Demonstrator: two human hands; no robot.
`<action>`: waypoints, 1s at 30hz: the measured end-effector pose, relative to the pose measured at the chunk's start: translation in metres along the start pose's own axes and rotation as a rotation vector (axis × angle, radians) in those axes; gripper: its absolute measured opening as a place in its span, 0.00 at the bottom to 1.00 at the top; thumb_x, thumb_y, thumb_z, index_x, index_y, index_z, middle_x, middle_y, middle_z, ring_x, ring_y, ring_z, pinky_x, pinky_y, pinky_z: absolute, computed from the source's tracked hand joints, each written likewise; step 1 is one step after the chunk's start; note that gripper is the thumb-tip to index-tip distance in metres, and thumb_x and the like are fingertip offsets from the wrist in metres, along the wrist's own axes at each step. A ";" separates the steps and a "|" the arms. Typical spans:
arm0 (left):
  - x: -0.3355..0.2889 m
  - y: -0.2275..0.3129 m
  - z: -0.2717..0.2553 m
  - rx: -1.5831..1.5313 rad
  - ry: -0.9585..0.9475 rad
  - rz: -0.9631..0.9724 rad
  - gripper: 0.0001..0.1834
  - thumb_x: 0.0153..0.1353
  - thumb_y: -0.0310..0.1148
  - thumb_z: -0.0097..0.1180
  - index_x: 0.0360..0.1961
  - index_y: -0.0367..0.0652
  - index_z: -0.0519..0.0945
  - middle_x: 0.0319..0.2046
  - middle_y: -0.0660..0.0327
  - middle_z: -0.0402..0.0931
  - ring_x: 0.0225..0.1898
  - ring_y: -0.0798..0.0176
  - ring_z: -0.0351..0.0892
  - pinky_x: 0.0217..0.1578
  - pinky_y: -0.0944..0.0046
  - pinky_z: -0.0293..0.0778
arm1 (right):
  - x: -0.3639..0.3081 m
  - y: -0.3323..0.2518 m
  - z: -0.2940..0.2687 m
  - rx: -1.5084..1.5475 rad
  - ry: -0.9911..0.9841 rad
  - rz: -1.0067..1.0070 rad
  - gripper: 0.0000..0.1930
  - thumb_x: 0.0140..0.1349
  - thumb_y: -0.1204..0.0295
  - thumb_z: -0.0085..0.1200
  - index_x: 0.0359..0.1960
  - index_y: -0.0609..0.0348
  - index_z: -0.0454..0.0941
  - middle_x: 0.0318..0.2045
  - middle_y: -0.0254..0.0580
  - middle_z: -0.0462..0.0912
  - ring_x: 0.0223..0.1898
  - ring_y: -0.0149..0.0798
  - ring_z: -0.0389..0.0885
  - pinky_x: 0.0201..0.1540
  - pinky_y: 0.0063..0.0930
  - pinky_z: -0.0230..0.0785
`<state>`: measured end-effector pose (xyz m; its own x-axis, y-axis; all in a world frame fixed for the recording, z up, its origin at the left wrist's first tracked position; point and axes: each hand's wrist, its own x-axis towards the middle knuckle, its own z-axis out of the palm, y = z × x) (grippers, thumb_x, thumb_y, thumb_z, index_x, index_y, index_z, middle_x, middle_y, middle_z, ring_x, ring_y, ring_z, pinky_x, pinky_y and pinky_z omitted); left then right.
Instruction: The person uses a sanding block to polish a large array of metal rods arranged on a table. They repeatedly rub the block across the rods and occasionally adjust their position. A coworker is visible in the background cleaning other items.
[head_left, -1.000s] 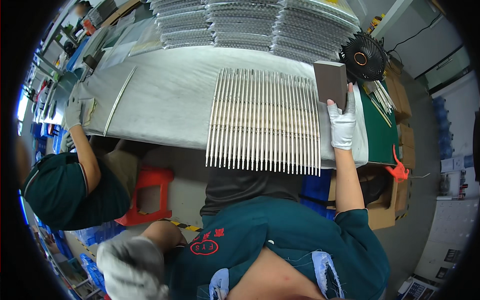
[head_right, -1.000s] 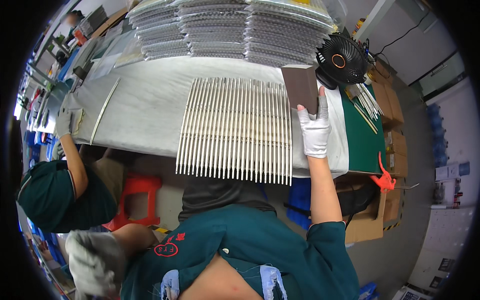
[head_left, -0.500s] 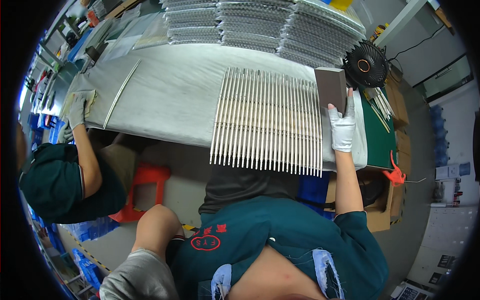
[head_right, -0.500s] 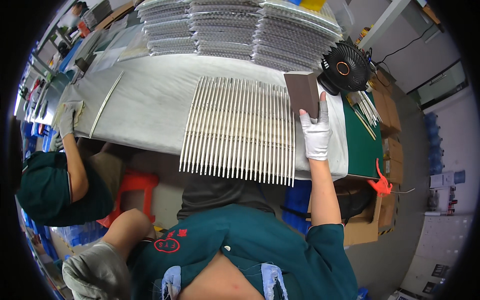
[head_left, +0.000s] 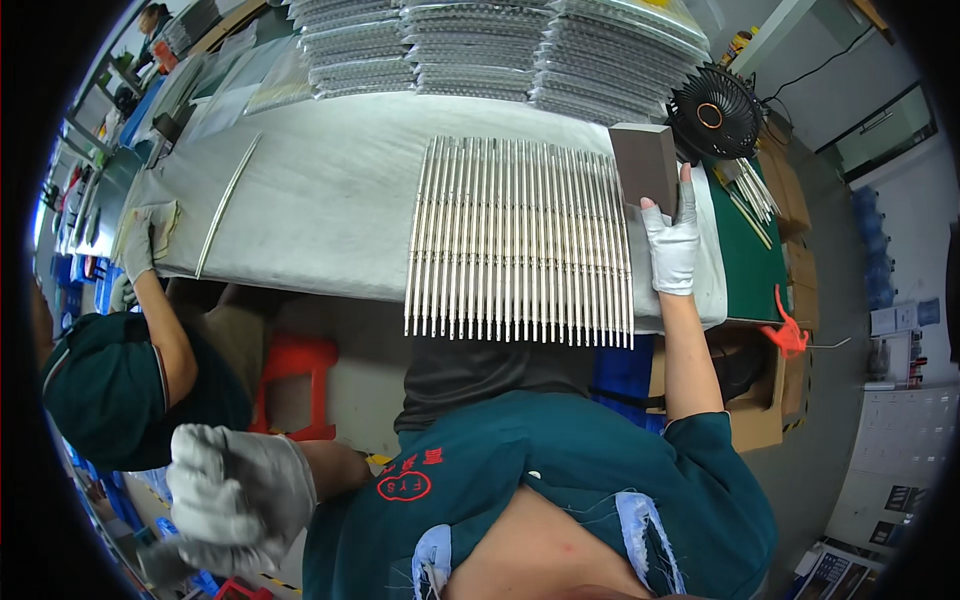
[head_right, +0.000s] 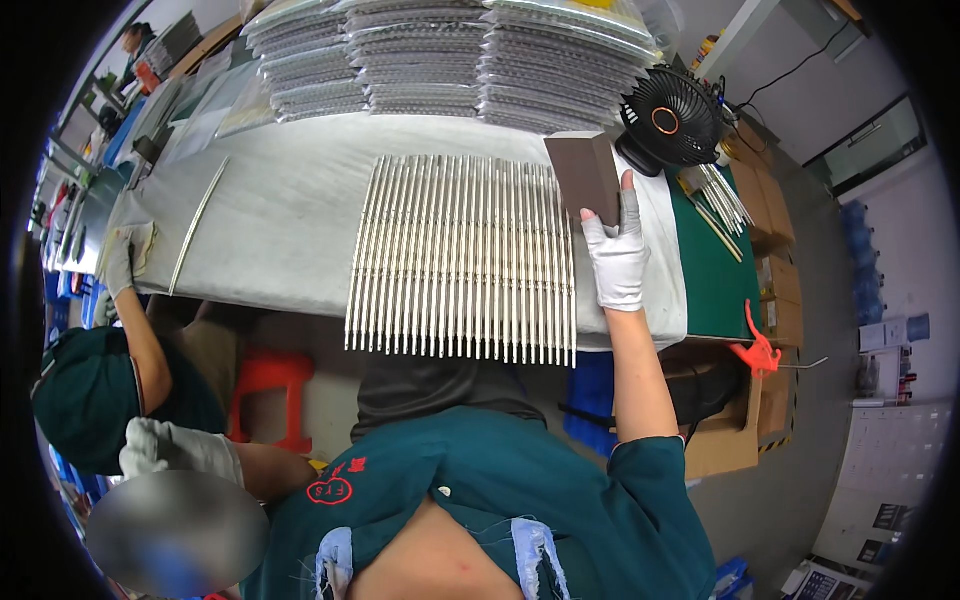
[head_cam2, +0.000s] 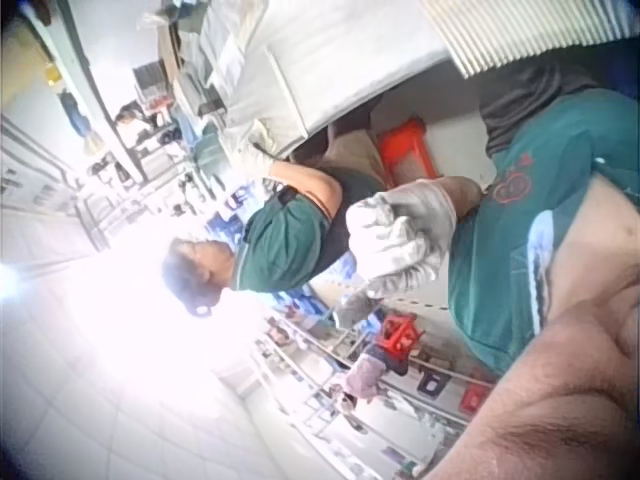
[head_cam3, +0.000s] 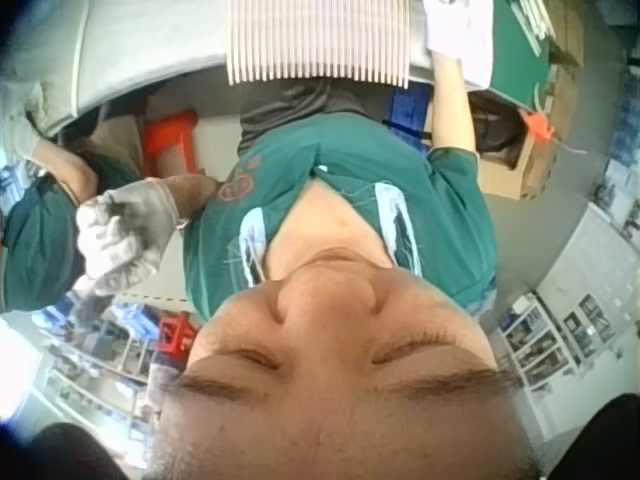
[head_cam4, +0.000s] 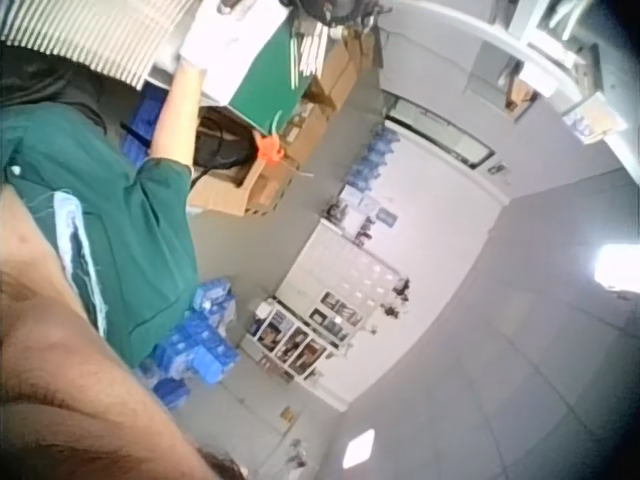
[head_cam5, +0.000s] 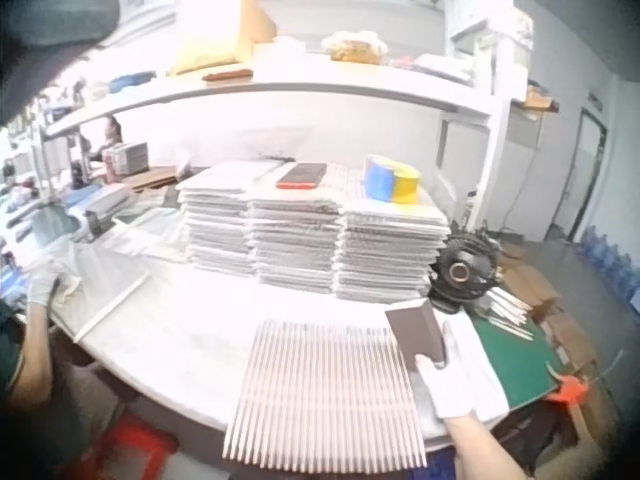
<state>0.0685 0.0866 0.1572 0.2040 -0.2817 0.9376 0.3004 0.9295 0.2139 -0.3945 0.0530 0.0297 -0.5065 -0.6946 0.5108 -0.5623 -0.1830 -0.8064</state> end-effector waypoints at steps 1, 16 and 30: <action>-0.002 -0.005 -0.002 0.028 -0.015 -0.094 0.20 0.70 0.37 0.36 0.34 0.38 0.80 0.23 0.62 0.72 0.32 0.57 0.72 0.44 0.51 0.66 | 0.002 0.001 0.002 0.010 0.008 -0.050 0.39 0.63 0.73 0.61 0.73 0.45 0.55 0.58 0.43 0.77 0.50 0.34 0.81 0.52 0.26 0.74; -0.055 -0.032 -0.004 0.953 0.129 -0.660 0.28 0.75 0.35 0.41 0.72 0.37 0.56 0.30 0.58 0.76 0.37 0.65 0.78 0.49 0.65 0.74 | 0.121 0.039 0.033 -0.744 -0.279 -0.435 0.28 0.59 0.59 0.59 0.62 0.27 0.69 0.49 0.30 0.82 0.46 0.42 0.83 0.43 0.42 0.77; -0.068 -0.064 0.016 0.957 -0.610 -0.460 0.36 0.57 0.19 0.58 0.68 0.37 0.64 0.35 0.56 0.82 0.35 0.57 0.81 0.41 0.59 0.76 | 0.098 0.016 0.006 -0.944 -0.110 -0.427 0.28 0.54 0.59 0.64 0.59 0.41 0.75 0.59 0.28 0.75 0.49 0.41 0.80 0.49 0.40 0.74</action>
<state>0.0208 0.0502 0.0843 -0.2874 -0.7116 0.6411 -0.6296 0.6447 0.4335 -0.4496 -0.0220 0.0650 -0.1089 -0.7684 0.6306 -0.9874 0.1570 0.0207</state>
